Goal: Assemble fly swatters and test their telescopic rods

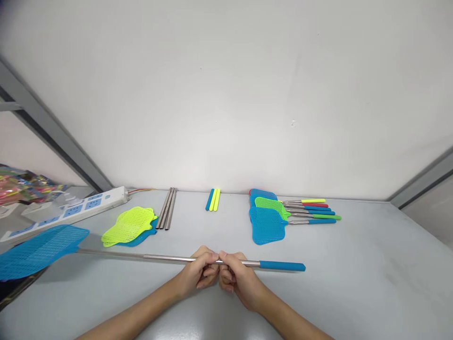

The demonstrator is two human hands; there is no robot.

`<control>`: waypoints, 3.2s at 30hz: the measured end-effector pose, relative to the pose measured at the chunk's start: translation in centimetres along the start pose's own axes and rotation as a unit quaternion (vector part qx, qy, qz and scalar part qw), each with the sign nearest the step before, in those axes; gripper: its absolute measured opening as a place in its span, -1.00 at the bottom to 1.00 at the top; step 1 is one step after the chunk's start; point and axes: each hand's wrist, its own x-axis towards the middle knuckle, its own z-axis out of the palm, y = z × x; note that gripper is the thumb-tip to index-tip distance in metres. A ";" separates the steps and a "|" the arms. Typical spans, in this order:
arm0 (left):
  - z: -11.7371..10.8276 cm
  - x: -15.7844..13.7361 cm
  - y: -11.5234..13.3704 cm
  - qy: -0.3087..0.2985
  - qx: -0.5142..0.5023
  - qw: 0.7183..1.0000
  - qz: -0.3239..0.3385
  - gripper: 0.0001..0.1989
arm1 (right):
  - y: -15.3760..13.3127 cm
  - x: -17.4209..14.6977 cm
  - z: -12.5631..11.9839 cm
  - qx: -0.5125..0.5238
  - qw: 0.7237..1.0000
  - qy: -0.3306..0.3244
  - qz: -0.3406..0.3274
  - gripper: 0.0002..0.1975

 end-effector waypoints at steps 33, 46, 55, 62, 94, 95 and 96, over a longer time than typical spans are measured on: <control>0.2 0.1 -0.1 0.041 0.003 0.999 -0.018 -0.61 | -0.3 0.6 -1.2 0.161 0.977 -0.023 0.137 -0.57; 0.1 0.1 0.7 0.006 0.021 1.000 -0.003 -0.61 | -0.8 -0.2 -0.8 0.091 0.993 0.040 0.064 -0.54; 0.1 0.2 0.8 -0.004 0.051 0.999 0.012 -0.52 | -1.3 -1.1 -0.8 0.107 0.984 0.124 0.077 -0.57; 0.2 0.2 0.8 -0.005 0.054 0.998 0.015 -0.52 | -1.6 -1.8 -1.6 0.136 0.975 0.143 0.101 -0.57; -2.7 -1.4 1.6 0.006 0.021 1.000 0.001 -0.60 | -2.7 -2.4 -3.4 0.157 0.968 0.167 0.104 -0.60; -2.7 -1.4 1.7 0.007 0.022 1.000 0.002 -0.59 | -2.7 -2.4 -3.5 0.156 0.968 0.167 0.100 -0.60; -2.8 -1.4 1.7 0.007 0.023 1.000 0.002 -0.59 | -2.7 -2.5 -3.5 0.155 0.969 0.168 0.098 -0.59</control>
